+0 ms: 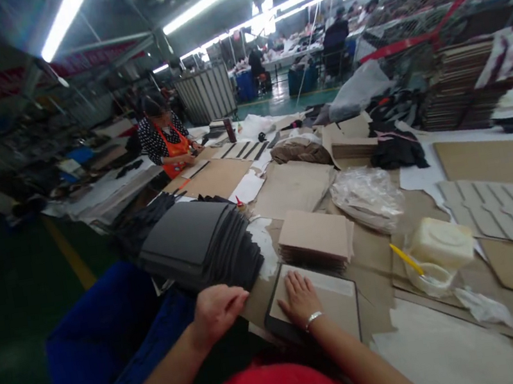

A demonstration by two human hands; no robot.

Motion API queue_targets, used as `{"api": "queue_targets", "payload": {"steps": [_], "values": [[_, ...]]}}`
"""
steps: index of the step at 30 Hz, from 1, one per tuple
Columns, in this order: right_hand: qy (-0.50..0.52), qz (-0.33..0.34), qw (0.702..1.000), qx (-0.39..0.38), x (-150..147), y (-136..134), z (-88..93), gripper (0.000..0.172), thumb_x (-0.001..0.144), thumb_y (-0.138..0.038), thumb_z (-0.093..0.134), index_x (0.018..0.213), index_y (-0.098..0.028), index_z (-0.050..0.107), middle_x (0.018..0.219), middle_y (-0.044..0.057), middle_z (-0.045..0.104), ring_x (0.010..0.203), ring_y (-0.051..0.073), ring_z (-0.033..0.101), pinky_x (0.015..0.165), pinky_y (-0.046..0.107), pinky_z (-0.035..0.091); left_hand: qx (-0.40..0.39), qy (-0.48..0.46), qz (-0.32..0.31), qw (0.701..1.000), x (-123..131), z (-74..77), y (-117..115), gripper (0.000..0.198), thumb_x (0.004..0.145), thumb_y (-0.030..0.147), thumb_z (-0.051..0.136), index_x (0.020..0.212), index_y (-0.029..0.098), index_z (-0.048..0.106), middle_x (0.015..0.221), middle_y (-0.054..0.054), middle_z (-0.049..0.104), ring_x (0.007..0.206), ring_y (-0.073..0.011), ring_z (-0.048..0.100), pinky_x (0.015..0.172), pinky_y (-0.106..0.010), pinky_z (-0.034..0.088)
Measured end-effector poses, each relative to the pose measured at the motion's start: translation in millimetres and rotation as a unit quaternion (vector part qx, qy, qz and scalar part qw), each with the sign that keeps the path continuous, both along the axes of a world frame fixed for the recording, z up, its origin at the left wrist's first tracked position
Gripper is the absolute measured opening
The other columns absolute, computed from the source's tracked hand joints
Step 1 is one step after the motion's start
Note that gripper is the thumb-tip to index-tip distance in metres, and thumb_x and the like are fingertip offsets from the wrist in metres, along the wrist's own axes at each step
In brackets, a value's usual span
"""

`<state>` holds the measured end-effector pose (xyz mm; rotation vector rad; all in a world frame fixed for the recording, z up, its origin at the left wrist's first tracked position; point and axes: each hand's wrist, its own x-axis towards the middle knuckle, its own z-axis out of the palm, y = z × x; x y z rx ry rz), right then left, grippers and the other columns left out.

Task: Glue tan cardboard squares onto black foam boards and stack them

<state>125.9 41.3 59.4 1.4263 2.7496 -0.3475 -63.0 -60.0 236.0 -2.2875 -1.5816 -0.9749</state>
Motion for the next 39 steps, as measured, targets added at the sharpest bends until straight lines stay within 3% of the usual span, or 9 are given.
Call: {"api": "queue_targets", "payload": {"steps": [3, 7, 10, 17, 20, 24, 26, 28, 39], "values": [[0.01, 0.038, 0.999, -0.008, -1, 2, 3.8, 0.07, 0.086, -0.052, 0.036, 0.141, -0.008, 0.035, 0.149, 0.013, 0.024, 0.139, 0.027, 0.018, 0.113, 0.045, 0.013, 0.068, 0.02, 0.132, 0.989, -54, 32.1, 8, 0.017, 0.085, 0.028, 0.055, 0.094, 0.015, 0.062, 0.087, -0.007, 0.067, 0.085, -0.0156, 0.061, 0.081, -0.029, 0.046], [0.01, 0.023, 1.0, 0.017, 28, 1, -4.8, 0.068, 0.085, -0.05, 0.039, 0.138, -0.009, 0.039, 0.148, 0.014, 0.028, 0.138, 0.027, 0.023, 0.111, 0.047, 0.017, -0.083, 0.131, 0.217, 0.964, -113, 36.3, 28, 0.07, 0.077, 0.058, 0.056, 0.13, 0.013, 0.047, 0.135, -0.018, 0.047, 0.127, -0.031, 0.04, 0.102, -0.051, 0.033], [0.013, -0.005, 0.999, 0.041, 56, -3, -12.0, 0.063, 0.084, -0.048, 0.042, 0.134, -0.01, 0.045, 0.145, 0.015, 0.034, 0.136, 0.029, 0.028, 0.11, 0.05, 0.02, -0.135, 0.181, 0.182, 0.957, -133, 31.1, 31, 0.07, 0.079, 0.062, 0.05, 0.13, 0.016, 0.047, 0.134, -0.015, 0.049, 0.124, -0.0283, 0.045, 0.104, -0.053, 0.031], [0.231, -0.005, 0.972, -0.042, 53, -11, 26.6, 0.054, 0.086, -0.05, 0.04, 0.121, -0.013, 0.057, 0.13, 0.017, 0.053, 0.123, 0.029, 0.047, 0.106, 0.049, 0.031, 0.083, 0.277, 0.035, 0.957, -138, 44.4, 31, 0.022, 0.087, 0.024, 0.051, 0.103, 0.012, 0.062, 0.096, -0.011, 0.07, 0.088, -0.0184, 0.066, 0.079, -0.03, 0.054], [0.391, -0.033, 0.891, -0.228, 24, -12, 68.0, 0.058, 0.083, -0.061, 0.04, 0.115, -0.017, 0.06, 0.121, 0.017, 0.059, 0.112, 0.027, 0.055, 0.1, 0.047, 0.039, 0.178, 0.276, 0.023, 0.944, -120, 61.9, 28, 0.025, 0.084, 0.015, 0.054, 0.108, 0.012, 0.058, 0.092, -0.01, 0.07, 0.085, -0.0171, 0.067, 0.077, -0.028, 0.055], [0.564, -0.05, 0.615, -0.549, -9, -12, 125.7, 0.068, 0.078, -0.073, 0.037, 0.115, -0.02, 0.056, 0.114, 0.014, 0.062, 0.103, 0.025, 0.061, 0.087, 0.047, 0.047, 0.184, 0.245, -0.108, 0.946, -58, 68.1, 15, 0.031, 0.083, 0.018, 0.057, 0.114, 0.014, 0.056, 0.102, -0.01, 0.068, 0.102, -0.0197, 0.062, 0.088, -0.033, 0.052], [0.606, -0.043, 0.541, -0.582, -13, -5, 140.5, 0.067, 0.075, -0.073, 0.042, 0.114, -0.02, 0.056, 0.105, 0.011, 0.065, 0.093, 0.022, 0.063, 0.079, 0.042, 0.05, 0.152, 0.24, -0.196, 0.939, -20, 54.6, 10, 0.029, 0.084, 0.02, 0.056, 0.112, 0.014, 0.058, 0.105, -0.011, 0.067, 0.106, -0.0209, 0.06, 0.088, -0.033, 0.052], [0.642, -0.074, 0.539, -0.541, -3, 4, 137.9, 0.061, 0.071, -0.066, 0.056, 0.109, -0.018, 0.058, 0.092, 0.008, 0.067, 0.082, 0.019, 0.063, 0.071, 0.035, 0.051, 0.113, 0.228, -0.253, 0.933, 13, 29.6, 7, 0.024, 0.083, 0.018, 0.055, 0.107, 0.013, 0.061, 0.105, -0.01, 0.067, 0.103, -0.0211, 0.061, 0.086, -0.034, 0.051], [0.419, -0.402, 0.718, -0.384, 134, -25, 20.4, 0.018, 0.078, -0.03, 0.051, 0.086, -0.015, 0.058, 0.059, -0.004, 0.055, 0.049, 0.008, 0.047, 0.05, 0.021, 0.043, -0.22, 0.171, -0.177, 0.944, 58, -133.2, 8, 0.054, 0.08, 0.038, 0.061, 0.129, 0.018, 0.051, 0.138, -0.014, 0.045, 0.127, -0.03, 0.04, 0.107, -0.052, 0.028]]}}
